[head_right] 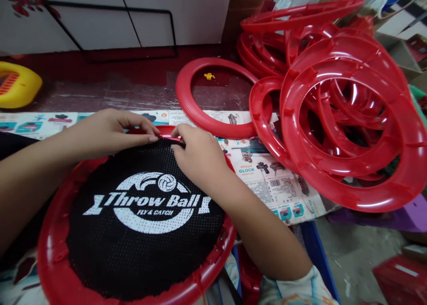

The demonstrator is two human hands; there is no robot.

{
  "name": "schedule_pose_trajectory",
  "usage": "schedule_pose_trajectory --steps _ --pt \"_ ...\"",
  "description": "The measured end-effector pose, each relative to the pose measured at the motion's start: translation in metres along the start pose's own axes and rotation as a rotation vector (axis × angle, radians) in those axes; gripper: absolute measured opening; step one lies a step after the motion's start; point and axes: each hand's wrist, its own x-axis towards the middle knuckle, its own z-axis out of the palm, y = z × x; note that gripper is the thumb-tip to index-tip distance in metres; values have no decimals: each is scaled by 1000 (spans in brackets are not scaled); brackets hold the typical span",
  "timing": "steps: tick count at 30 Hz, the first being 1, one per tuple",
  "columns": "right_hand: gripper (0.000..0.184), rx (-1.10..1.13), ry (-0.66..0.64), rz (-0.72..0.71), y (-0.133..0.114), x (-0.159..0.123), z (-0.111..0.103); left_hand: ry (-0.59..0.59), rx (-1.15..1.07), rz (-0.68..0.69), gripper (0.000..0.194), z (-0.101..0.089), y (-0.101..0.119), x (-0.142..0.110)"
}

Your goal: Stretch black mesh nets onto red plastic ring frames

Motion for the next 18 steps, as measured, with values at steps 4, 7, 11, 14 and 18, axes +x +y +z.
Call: schedule_pose_trajectory --steps 4,7,11,14,18 --pt "25 -112 -48 -208 5 4 4 62 16 152 17 5 -4 2" --pt "29 -196 -51 -280 9 6 5 147 88 255 16 8 -6 3" --pt "31 -249 -34 -325 13 8 7 172 121 226 15 9 -7 3" --pt "32 -278 -41 -324 15 9 8 184 153 217 16 9 -7 4" --pt "33 -308 -21 -313 15 11 10 203 203 218 18 10 -6 4"
